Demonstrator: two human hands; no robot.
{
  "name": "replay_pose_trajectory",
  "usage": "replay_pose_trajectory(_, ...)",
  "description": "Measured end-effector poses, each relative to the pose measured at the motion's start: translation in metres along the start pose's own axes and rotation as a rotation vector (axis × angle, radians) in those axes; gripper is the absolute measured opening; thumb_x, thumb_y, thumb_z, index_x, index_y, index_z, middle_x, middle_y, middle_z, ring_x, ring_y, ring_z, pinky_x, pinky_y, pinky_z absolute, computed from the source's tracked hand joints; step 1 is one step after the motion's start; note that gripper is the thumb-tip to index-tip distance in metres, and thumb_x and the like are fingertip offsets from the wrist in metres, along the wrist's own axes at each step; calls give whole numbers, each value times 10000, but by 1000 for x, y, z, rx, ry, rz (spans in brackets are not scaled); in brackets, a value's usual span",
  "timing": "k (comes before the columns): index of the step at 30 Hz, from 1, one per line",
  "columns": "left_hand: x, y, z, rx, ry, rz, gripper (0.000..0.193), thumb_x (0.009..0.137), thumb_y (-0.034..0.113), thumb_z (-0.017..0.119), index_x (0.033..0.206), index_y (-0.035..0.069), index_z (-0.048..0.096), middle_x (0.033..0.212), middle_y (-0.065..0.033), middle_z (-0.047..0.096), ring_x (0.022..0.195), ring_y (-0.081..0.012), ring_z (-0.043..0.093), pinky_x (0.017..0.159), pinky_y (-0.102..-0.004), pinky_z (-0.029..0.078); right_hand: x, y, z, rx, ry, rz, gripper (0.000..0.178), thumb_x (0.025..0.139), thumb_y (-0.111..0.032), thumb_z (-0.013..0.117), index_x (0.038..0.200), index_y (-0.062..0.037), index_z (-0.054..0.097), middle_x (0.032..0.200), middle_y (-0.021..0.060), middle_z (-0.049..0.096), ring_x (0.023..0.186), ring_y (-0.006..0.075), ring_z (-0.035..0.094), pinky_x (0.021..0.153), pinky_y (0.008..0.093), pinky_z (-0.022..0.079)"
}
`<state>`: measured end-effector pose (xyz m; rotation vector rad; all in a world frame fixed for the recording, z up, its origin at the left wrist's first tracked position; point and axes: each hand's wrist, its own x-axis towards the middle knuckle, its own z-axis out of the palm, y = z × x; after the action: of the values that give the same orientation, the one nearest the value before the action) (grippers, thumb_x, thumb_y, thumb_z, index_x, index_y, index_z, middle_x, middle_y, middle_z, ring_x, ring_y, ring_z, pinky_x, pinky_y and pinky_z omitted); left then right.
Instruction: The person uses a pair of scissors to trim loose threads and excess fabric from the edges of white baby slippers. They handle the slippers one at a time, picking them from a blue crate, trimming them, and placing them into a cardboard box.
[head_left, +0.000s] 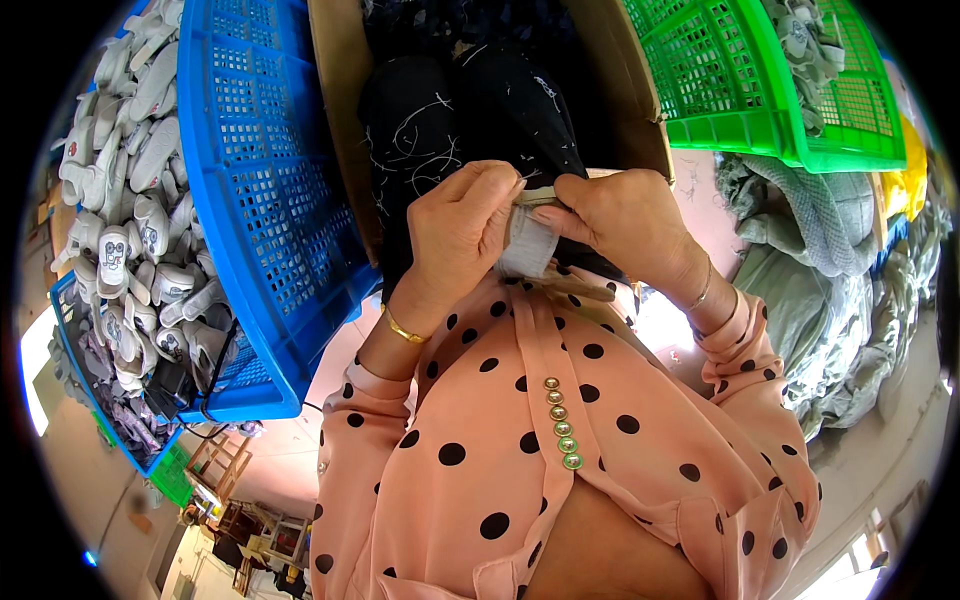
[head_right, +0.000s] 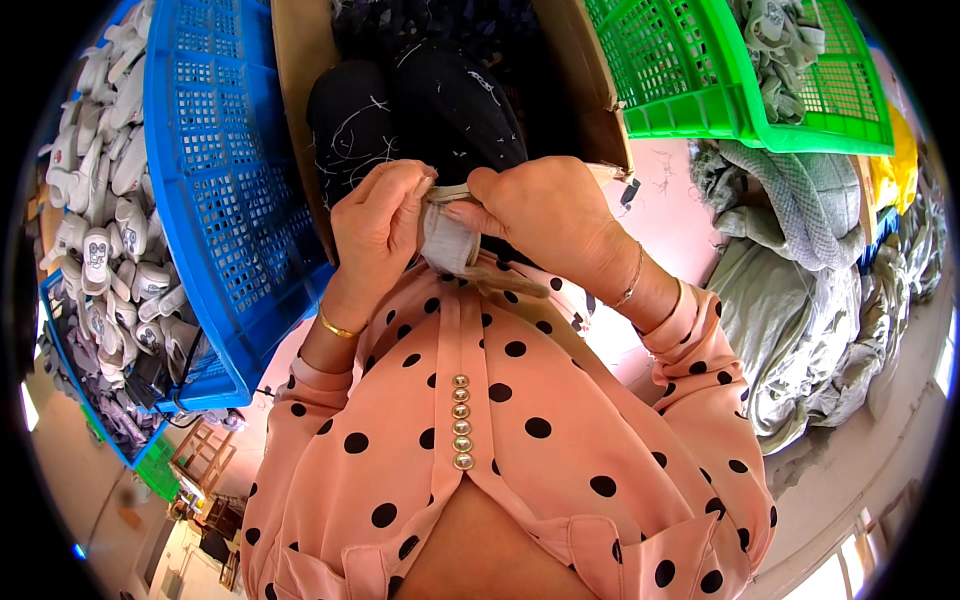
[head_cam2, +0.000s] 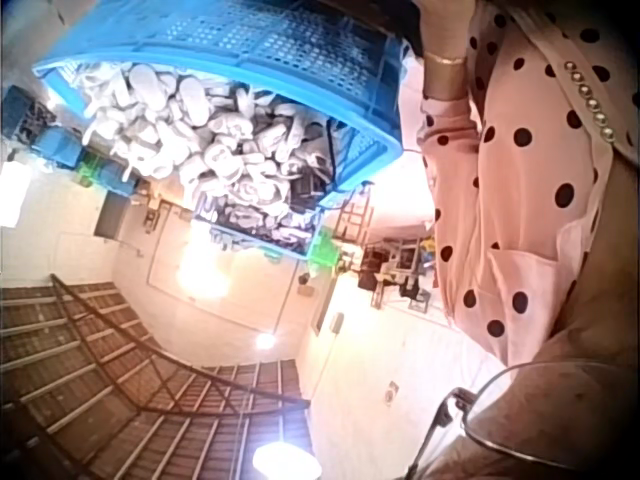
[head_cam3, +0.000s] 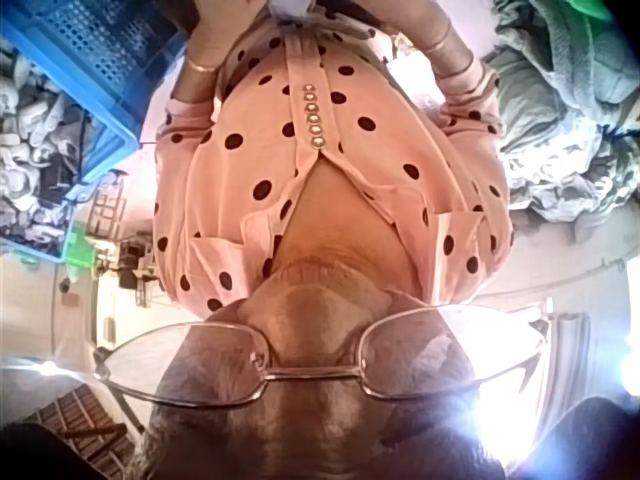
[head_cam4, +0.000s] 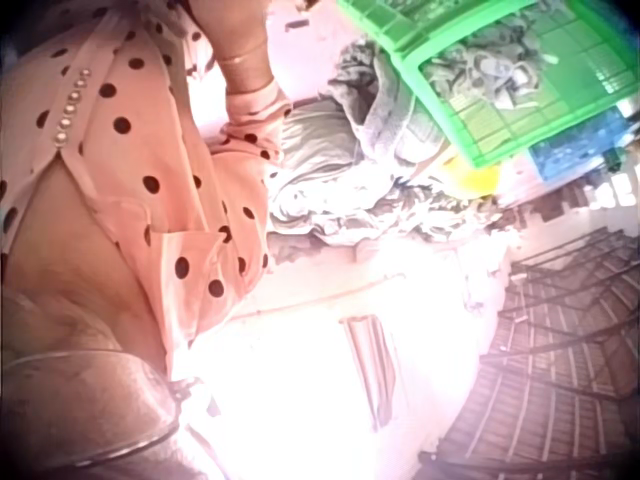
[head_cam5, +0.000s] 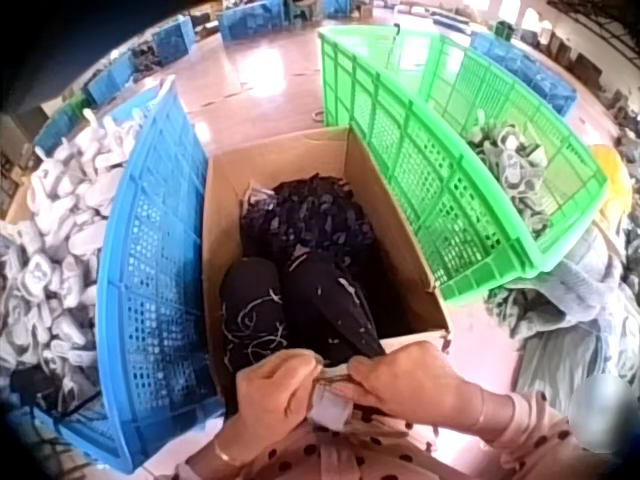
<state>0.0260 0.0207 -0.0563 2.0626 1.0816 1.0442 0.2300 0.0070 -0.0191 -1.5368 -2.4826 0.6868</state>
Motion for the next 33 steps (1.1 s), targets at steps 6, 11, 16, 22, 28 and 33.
replay_pose_trajectory(6, -10, -1, 16, -575, 41, -451, 215, 1054, 170, 438, 1082, 6, 575, 1001, -87, 692, 881, -144, 678, 778, -252, 535, 5, 12, 21, 309, 260, 104, 417, 885, -479, 629, 877, -62, 618, 621, 125, 620, 584, 307, 644, 524, 360, 503)
replay_pose_trajectory(11, -28, 0, 12, -949, 39, -666, 356, 1070, 229, 397, 1319, -7, 490, 1272, -153, 591, 1129, -199, 610, 927, -290, 503, 16, 23, 11, 436, 62, -82, 508, 792, -438, 756, 1129, -88, 611, 729, 116, 673, 658, 289, 681, 609, 325, 533)
replay_pose_trajectory(16, -47, -5, 1, -567, -208, -526, 384, 852, 45, 728, 1218, 1, 620, 1165, -123, 662, 1006, -178, 658, 816, -291, 546, 28, 37, 10, 569, -213, -16, 496, 754, -225, 816, 1179, -51, 627, 872, 118, 706, 768, 209, 689, 712, 291, 539)
replay_pose_trajectory(22, -51, -5, -3, -309, -42, -426, 98, 921, 42, 656, 1004, 3, 691, 896, -39, 704, 692, -88, 614, 604, -234, 486, 23, 34, 24, 617, -118, 203, 426, 795, -266, 796, 1088, 1, 641, 830, 146, 691, 739, 219, 678, 695, 299, 527)
replay_pose_trajectory(28, -36, 3, 7, -1059, 73, -733, 195, 1055, 211, 457, 921, 84, 518, 897, -42, 635, 687, -68, 495, 645, -221, 419, 13, 17, 30, 473, -16, 254, 491, 814, -419, 754, 964, 30, 624, 725, 188, 658, 647, 314, 667, 603, 346, 518)
replay_pose_trajectory(33, -30, -9, 9, -1390, 121, -798, 164, 1042, 193, 486, 904, 119, 537, 658, 57, 384, 581, -53, 311, 594, -221, 346, 7, 16, 32, 494, -74, 258, 408, 830, -349, 758, 997, -9, 606, 788, 150, 666, 702, 223, 659, 658, 324, 509)
